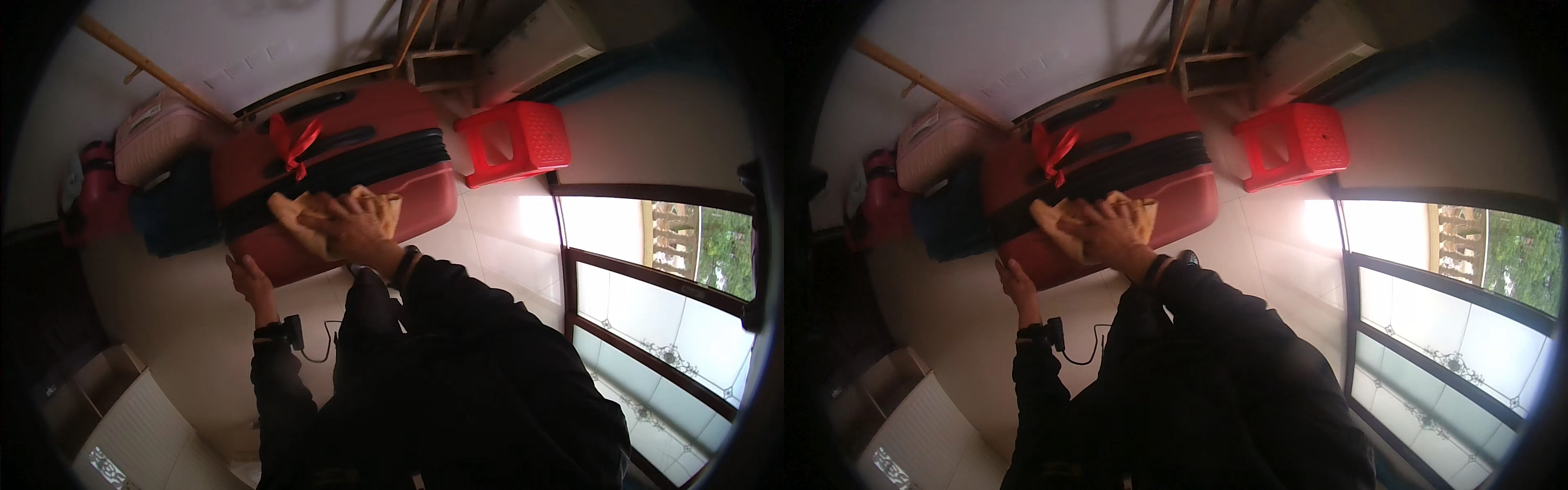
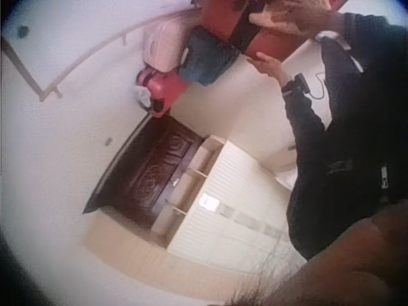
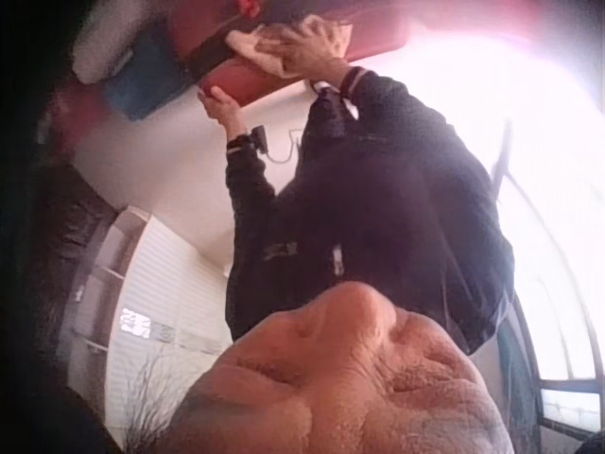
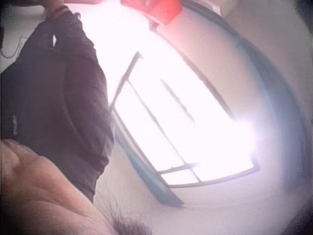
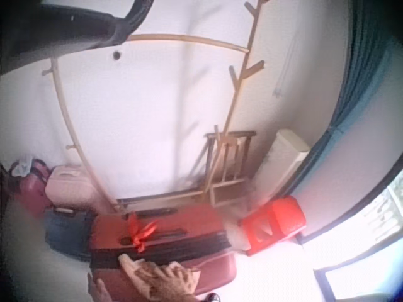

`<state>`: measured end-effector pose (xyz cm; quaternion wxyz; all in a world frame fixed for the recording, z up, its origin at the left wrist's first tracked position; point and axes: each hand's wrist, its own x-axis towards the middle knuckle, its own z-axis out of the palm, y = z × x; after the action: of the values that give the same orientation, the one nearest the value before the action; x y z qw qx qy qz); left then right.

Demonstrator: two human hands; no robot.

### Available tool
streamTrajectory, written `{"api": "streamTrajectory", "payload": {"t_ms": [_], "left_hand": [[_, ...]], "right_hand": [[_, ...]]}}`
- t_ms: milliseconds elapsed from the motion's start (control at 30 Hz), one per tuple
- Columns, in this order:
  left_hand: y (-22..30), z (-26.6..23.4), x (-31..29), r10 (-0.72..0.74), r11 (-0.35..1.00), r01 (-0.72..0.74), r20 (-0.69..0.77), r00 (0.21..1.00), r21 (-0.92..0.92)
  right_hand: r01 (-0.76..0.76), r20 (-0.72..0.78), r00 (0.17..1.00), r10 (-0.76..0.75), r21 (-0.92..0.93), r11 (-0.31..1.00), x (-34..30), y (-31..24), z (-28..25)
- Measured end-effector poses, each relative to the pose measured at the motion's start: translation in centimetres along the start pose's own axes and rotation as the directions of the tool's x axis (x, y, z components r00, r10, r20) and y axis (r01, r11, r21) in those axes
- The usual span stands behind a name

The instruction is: The person wipes the interior of a white wardrobe with a cloth, then closes the doors. The person then wipes a red suitcase with the same cloth, cleaning the top and sides.

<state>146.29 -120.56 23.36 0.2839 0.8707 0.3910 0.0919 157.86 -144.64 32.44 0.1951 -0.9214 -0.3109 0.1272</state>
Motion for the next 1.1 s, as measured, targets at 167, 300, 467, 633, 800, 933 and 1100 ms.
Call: {"api": "streamTrajectory", "payload": {"t_ms": [167, 300, 467, 633, 800, 933, 1100], "left_hand": [[-0.1, 0.3, -0.2, 0.001, 0.996, -0.001, -0.003, 1.0, -0.09], [0.8, -0.2, -0.3, -0.064, 0.994, 0.066, 0.027, 0.998, -0.084], [2.7, 0.4, -0.7, 0.065, 0.976, -0.041, -0.104, 0.993, 0.215], [6.5, 1.6, -2.9, 0.254, 0.906, -0.169, -0.177, 0.951, 0.387], [10.5, 1.9, -3.7, 0.383, 0.857, -0.32, -0.084, 0.92, 0.403], [11.7, 2.1, -3.8, 0.353, 0.857, -0.32, -0.007, 0.936, 0.403], [11.4, 1.8, -3.8, 0.338, 0.878, -0.32, 0.011, 0.941, 0.355]], "right_hand": [[-0.162, -0.32, 0.941, 0.113, -0.131, 0.978, -3.9, 7.2, -2.7], [-0.369, -0.321, 0.892, 0.319, -0.109, 0.923, -7.5, 12.4, -3.9], [-0.384, -0.311, 0.844, 0.438, 0.221, 0.896, -10.9, 21.6, -0.5], [-0.229, -0.14, 0.728, 0.671, 0.873, 0.43, -10.1, 29.7, 1.0], [-0.17, -0.501, 0.85, 0.165, 0.036, 0.985, 1.8, 23.5, -3.1], [-0.057, -0.378, 0.923, -0.071, -0.318, 0.947, 9.9, 9.5, -1.6], [0.123, -0.225, 0.958, -0.177, -0.234, 0.964, 11.9, -2.0, 1.5]]}}
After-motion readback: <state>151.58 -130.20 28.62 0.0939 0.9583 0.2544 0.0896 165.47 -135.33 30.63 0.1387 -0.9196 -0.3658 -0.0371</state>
